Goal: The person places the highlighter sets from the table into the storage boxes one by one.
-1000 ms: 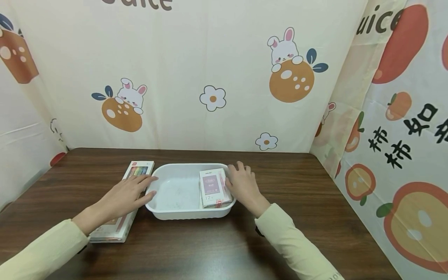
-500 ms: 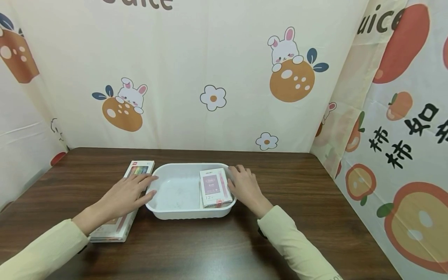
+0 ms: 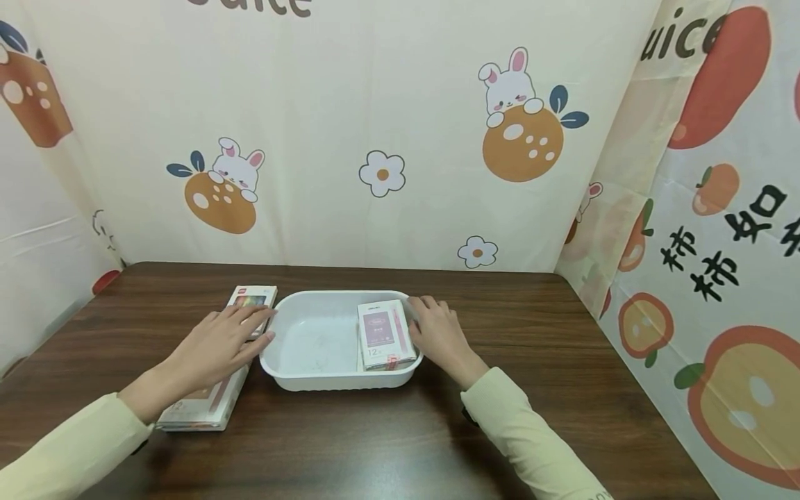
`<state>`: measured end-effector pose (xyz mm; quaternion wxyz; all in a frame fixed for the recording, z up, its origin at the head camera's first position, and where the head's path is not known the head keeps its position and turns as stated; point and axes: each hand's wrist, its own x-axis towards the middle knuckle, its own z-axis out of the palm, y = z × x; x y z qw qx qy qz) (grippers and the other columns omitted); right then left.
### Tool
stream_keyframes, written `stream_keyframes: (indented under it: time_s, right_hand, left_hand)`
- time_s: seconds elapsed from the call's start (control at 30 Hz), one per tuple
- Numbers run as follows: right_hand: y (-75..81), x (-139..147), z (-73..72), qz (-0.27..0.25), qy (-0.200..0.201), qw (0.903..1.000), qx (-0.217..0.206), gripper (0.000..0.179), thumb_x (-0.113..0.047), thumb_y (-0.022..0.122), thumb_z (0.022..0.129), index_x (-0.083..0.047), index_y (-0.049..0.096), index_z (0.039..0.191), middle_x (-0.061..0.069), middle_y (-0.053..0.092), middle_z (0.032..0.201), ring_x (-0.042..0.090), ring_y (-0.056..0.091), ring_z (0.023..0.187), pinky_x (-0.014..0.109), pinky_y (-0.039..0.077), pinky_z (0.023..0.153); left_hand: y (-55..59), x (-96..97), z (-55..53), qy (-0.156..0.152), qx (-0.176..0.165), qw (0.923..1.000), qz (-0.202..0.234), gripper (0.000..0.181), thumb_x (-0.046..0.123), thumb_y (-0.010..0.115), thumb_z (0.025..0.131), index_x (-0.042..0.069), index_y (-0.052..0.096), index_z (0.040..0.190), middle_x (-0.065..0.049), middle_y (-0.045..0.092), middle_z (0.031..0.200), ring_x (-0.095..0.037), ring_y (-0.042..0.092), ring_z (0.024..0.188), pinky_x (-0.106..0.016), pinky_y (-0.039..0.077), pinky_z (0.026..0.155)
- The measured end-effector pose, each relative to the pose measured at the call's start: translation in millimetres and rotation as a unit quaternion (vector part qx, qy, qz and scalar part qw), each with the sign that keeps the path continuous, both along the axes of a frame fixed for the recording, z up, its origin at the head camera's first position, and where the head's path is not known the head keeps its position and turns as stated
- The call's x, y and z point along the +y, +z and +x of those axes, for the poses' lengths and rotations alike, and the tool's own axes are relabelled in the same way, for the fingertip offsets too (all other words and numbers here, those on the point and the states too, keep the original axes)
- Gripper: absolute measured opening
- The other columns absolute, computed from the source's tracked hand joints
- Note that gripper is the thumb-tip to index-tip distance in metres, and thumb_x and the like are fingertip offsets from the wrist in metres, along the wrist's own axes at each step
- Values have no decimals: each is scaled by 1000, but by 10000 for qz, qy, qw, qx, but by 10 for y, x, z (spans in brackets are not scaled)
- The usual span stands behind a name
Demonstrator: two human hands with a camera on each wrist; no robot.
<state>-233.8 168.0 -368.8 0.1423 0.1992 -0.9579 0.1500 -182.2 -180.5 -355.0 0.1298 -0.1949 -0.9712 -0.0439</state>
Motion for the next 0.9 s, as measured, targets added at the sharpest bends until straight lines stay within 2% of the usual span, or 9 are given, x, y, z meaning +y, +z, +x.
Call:
stream_keyframes:
  time_s: [0.27, 0.53, 0.77, 0.9]
  right_hand:
    - [1, -2, 3, 22, -2, 10000, 31, 39, -15, 57, 85, -7, 53, 123, 13, 58, 118, 35, 55, 100, 51, 45, 80]
    - [9, -10, 9, 41, -25, 10000, 17, 39, -15, 56, 85, -7, 53, 123, 13, 58, 118, 34, 55, 100, 50, 45, 80]
    - [6, -15, 13, 64, -30, 10000, 65, 39, -14, 57, 85, -7, 54, 123, 14, 58, 118, 35, 56, 100, 51, 46, 80]
    - [3, -23, 17, 98, -52, 9999, 84, 39, -14, 58, 84, -7, 54, 123, 14, 58, 117, 35, 56, 98, 50, 46, 78]
  left_hand:
    - [79, -109, 69, 393, -97, 9990, -203, 53, 45, 44, 92, 10, 47, 132, -16, 49, 132, -39, 48, 116, -56, 39, 89]
    - [68, -224, 133, 633, -31, 9976, -285, 54, 42, 49, 90, 5, 47, 130, -19, 51, 128, -42, 50, 109, -57, 42, 83]
    - [5, -250, 204, 863, -535, 9941, -382, 56, 43, 48, 90, 4, 47, 130, -22, 51, 126, -44, 48, 110, -59, 41, 83]
    - [-34, -246, 236, 958, -662, 9925, -384, 56, 44, 50, 89, 5, 49, 129, -22, 52, 125, -45, 49, 108, -59, 41, 82]
